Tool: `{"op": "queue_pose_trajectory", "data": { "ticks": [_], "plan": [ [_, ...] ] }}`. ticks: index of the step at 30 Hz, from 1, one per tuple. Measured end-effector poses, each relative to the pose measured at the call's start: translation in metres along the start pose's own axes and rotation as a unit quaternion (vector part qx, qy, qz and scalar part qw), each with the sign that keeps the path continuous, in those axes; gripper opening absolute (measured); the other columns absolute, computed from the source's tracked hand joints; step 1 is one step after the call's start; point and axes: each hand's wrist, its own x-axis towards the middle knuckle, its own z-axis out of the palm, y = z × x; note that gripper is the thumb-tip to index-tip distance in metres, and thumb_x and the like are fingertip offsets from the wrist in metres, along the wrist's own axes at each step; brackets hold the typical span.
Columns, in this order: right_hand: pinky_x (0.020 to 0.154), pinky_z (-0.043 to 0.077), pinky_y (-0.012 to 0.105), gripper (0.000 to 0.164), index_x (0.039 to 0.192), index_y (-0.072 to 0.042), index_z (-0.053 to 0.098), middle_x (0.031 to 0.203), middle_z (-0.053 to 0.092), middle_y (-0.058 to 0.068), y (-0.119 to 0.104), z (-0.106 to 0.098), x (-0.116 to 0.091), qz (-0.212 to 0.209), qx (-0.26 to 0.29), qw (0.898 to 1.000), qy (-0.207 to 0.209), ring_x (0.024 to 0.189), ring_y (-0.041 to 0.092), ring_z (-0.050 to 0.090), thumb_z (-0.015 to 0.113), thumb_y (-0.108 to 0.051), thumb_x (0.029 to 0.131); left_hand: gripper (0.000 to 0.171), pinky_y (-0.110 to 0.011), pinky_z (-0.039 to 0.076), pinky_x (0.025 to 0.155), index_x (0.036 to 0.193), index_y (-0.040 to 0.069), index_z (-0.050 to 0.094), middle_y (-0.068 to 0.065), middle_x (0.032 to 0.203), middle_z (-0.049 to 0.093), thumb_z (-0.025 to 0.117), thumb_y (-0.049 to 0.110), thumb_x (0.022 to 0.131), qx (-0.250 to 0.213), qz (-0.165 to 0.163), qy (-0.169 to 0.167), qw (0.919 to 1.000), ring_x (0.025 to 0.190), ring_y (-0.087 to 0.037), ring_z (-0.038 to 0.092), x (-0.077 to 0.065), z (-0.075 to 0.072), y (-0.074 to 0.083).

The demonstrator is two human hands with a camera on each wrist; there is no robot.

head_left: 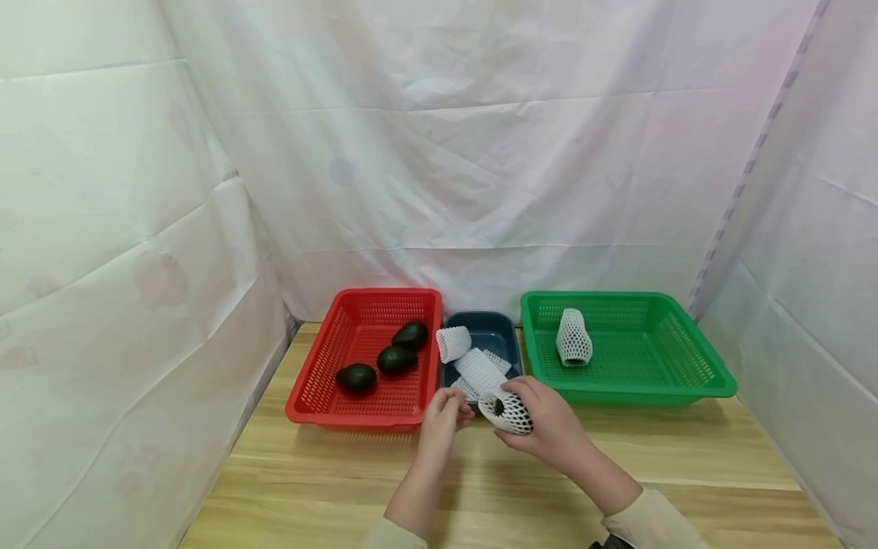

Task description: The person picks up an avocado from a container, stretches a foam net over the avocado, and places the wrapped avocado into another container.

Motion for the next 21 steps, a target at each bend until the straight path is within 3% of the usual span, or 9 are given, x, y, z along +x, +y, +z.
{"op": "queue_pose_trajectory", "data": {
  "ticks": [3,5,8,12,16,21],
  "plan": [
    [0.079,0.053,0.042,0.070,0.118,-0.005,0.057,0.113,0.061,0.007,0.000,0.001,0.000,-0.005,0.006,1.000,0.021,0.099,0.024,0.060,0.088,-0.038,0.064,0.032,-0.026,0.052,0.062,0.089,-0.011,0.060,-0.003,0.068,0.060,0.044,0.015,0.096,0.035,-0.056,-0.046,0.9967,0.064,-0.013,0.061,-0.001,0.000,-0.003],
    [0.083,0.051,0.043,0.068,0.119,-0.004,0.057,0.115,0.060,0.008,0.000,0.002,0.000,-0.009,0.014,0.999,0.037,0.102,0.026,0.059,0.084,-0.044,0.070,0.043,-0.026,0.052,0.062,0.089,-0.010,0.065,-0.005,0.069,0.064,0.040,0.024,0.097,0.052,-0.091,-0.095,0.9899,0.064,-0.013,0.062,-0.003,0.001,-0.003],
    [0.091,0.045,0.043,0.066,0.119,-0.004,0.058,0.117,0.060,0.010,-0.001,0.003,0.002,-0.016,0.022,0.998,0.061,0.108,0.030,0.056,0.075,-0.053,0.079,0.057,-0.030,0.053,0.069,0.102,-0.009,0.067,-0.011,0.082,0.070,0.034,0.037,0.098,0.052,-0.126,-0.168,0.9764,0.074,-0.016,0.066,-0.006,0.005,-0.003],
    [0.093,0.039,0.042,0.066,0.117,-0.004,0.061,0.119,0.064,0.009,-0.004,0.002,0.004,-0.034,0.005,0.995,0.097,0.106,0.031,0.053,0.068,-0.060,0.082,0.065,-0.039,0.053,0.083,0.123,-0.008,0.058,-0.019,0.102,0.069,0.027,0.043,0.100,0.020,-0.140,-0.233,0.9622,0.090,-0.028,0.067,-0.009,0.008,0.000],
    [0.086,0.038,0.042,0.064,0.117,-0.005,0.064,0.123,0.065,0.008,-0.005,-0.001,0.007,-0.057,-0.012,0.990,0.131,0.099,0.030,0.053,0.075,-0.055,0.078,0.063,-0.042,0.052,0.088,0.135,-0.003,0.050,-0.022,0.110,0.067,0.026,0.043,0.100,-0.021,-0.141,-0.255,0.9565,0.097,-0.034,0.067,-0.010,0.010,0.000],
    [0.086,0.039,0.045,0.067,0.120,-0.004,0.063,0.129,0.060,0.012,-0.005,-0.003,0.007,-0.075,0.001,0.989,0.125,0.103,0.032,0.053,0.083,-0.046,0.072,0.057,-0.041,0.052,0.088,0.139,-0.001,0.047,-0.021,0.112,0.067,0.029,0.038,0.101,-0.057,-0.119,-0.242,0.9612,0.091,-0.023,0.068,-0.010,0.010,-0.001]
  ]
}}
